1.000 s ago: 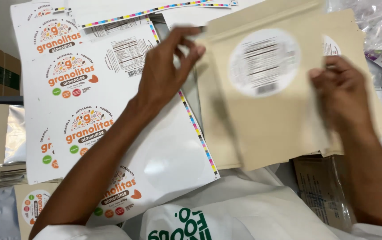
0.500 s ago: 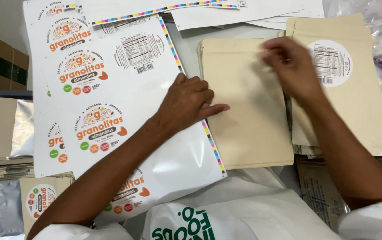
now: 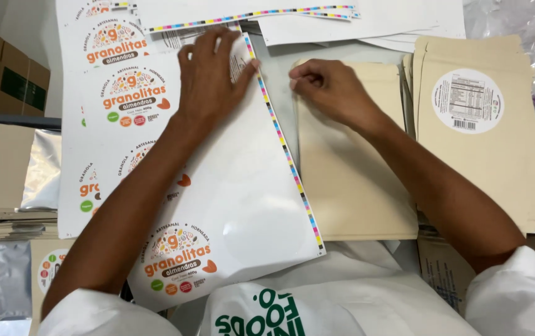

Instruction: Peeling product labels from a sheet and applying them to the center of paper packaging bags

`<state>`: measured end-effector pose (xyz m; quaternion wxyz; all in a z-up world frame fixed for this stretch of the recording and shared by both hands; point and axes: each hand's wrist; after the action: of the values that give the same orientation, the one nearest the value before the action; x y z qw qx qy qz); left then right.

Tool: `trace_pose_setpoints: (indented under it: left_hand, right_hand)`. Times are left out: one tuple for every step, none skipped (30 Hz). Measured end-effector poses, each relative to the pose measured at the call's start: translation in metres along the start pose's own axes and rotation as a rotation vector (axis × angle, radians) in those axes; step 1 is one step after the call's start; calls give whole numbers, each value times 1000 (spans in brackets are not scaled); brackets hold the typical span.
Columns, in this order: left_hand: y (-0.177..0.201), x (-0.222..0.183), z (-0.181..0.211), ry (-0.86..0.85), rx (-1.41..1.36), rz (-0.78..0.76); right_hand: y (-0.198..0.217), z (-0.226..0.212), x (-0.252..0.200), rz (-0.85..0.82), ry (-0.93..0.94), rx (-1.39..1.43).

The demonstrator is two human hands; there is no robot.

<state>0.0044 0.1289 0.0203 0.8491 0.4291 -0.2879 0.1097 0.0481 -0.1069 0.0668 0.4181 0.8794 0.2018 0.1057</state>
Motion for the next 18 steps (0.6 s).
trace_pose_setpoints:
  left_hand:
    - [-7,5,-14,62,55,37]
    - [-15,8,-28,126,106,71]
    - [-20,9,-32,125,106,70]
    - [-25,8,-36,91,168,103]
    - [-29,6,-40,57,230,136]
    - [-28,6,-38,60,230,136]
    - [-26,6,-35,59,165,150]
    - [-22,7,-34,58,104,168]
    - [-20,8,-32,60,108,173]
    - [-18,8,-29,89,51,174]
    - [-17,9,-26,117,-6,176]
    - [-13,9,-22,120,-6,177]
    - [-9,10,-17,138,-73,203]
    - [-5,12,-12,153,-139,230]
    - [-1,11,-8,154,-139,232]
    - [5,11,-4,86,-191,265]
    - [10,12,0,17,-244,298]
    - [17,9,3,16,-243,298]
  right_hand:
    - [-6,3,10,-19,46,-38]
    - [-14,7,18,-42,88,-75]
    - [-19,3,25,-40,87,-75]
    - [-26,-2,32,-65,45,-102]
    - [-33,-7,38,-89,2,-129]
    - [-34,-16,36,-92,3,-129]
    - [-36,-26,34,-121,-1,-101]
    - [-37,-38,34,-150,0,-74]
    - [-41,-34,36,-151,7,-75]
    - [-46,-30,38,-75,53,-104]
    - [-51,-25,40,2,99,-132]
    - [-47,-31,35,-1,99,-133]
    - [-42,-37,30,35,80,9]
    - [-37,-43,25,74,62,150]
    - [-36,-45,23,72,64,149]
    - [-34,-49,21,-115,-100,387]
    - [-32,-52,19,-303,-268,623]
    - [-29,-53,16,-302,-267,623]
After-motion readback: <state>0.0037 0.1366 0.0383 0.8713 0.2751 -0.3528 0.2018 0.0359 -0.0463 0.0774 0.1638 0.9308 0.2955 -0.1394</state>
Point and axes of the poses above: each hand's wrist, its own x-axis towards the middle knuckle, its own y-axis out of the back of the hand, z = x × y, and after that the axes turned 8 degrees about -x, right-handed
